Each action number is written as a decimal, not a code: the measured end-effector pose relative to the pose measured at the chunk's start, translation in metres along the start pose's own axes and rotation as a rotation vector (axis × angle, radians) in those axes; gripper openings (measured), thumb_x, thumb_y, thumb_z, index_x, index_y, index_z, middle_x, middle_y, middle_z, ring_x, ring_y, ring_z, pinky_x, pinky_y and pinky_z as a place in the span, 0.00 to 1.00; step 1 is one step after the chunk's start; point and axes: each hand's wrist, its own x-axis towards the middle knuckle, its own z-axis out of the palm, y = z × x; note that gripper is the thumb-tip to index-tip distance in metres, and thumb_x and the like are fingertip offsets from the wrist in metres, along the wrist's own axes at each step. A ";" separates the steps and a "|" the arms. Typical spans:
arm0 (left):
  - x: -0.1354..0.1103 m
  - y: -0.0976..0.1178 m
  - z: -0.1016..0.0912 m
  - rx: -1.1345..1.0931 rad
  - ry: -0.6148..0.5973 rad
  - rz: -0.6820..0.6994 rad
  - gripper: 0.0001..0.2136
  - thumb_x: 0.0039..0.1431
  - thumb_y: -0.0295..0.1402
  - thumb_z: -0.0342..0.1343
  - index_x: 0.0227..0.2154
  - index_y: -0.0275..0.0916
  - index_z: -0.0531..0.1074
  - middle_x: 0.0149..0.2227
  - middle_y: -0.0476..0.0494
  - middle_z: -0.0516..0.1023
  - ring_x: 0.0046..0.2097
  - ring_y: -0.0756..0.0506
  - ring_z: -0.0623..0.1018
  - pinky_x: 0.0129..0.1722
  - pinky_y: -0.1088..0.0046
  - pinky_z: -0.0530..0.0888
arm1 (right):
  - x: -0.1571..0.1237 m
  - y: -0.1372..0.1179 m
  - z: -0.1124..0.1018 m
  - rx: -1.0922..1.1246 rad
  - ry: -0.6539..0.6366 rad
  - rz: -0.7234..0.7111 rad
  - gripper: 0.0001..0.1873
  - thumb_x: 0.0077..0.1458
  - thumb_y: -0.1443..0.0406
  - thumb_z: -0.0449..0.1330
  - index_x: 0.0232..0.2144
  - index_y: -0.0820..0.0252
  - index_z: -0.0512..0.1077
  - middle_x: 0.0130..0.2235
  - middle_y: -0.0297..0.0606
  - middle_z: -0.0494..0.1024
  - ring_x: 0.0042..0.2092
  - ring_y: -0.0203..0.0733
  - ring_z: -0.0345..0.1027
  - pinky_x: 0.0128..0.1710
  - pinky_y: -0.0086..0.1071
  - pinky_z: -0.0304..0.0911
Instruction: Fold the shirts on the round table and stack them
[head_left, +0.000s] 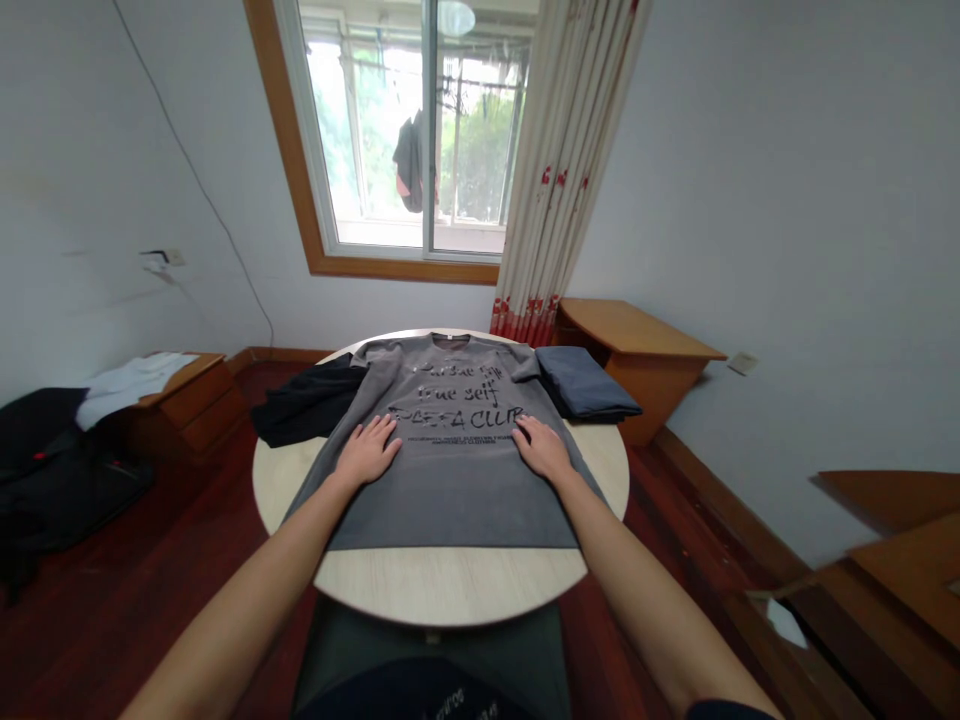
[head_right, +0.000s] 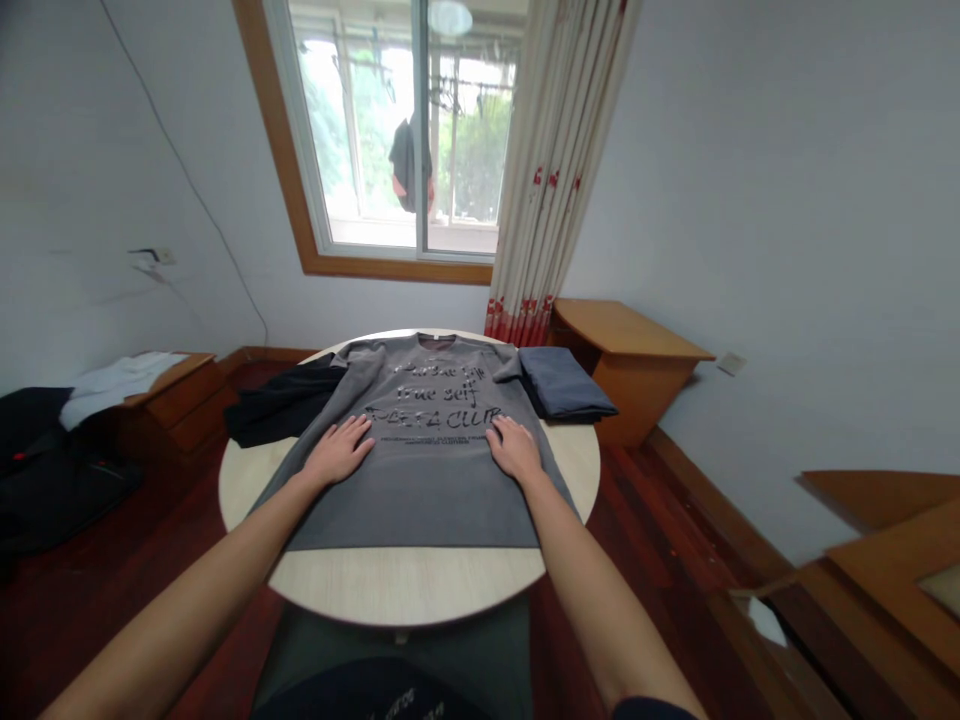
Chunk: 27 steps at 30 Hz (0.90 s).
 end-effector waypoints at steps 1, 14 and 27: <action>-0.004 -0.001 -0.001 0.009 0.000 -0.003 0.29 0.70 0.47 0.37 0.68 0.41 0.59 0.72 0.42 0.53 0.72 0.40 0.52 0.69 0.53 0.51 | -0.004 0.002 -0.002 -0.017 -0.011 -0.006 0.27 0.68 0.55 0.47 0.62 0.62 0.68 0.66 0.45 0.66 0.69 0.47 0.54 0.68 0.43 0.47; -0.053 0.021 -0.005 0.043 -0.040 0.020 0.36 0.67 0.56 0.37 0.70 0.39 0.55 0.73 0.39 0.47 0.73 0.30 0.46 0.68 0.43 0.46 | -0.037 -0.010 -0.017 -0.146 -0.127 0.114 0.32 0.68 0.55 0.45 0.68 0.67 0.58 0.71 0.51 0.53 0.72 0.56 0.44 0.69 0.54 0.39; -0.017 0.095 0.015 -0.043 -0.063 0.261 0.30 0.70 0.49 0.37 0.71 0.44 0.53 0.73 0.43 0.50 0.73 0.39 0.50 0.69 0.49 0.49 | -0.031 -0.095 0.008 -0.014 -0.218 -0.133 0.32 0.69 0.54 0.43 0.70 0.58 0.55 0.72 0.41 0.51 0.73 0.47 0.40 0.70 0.50 0.37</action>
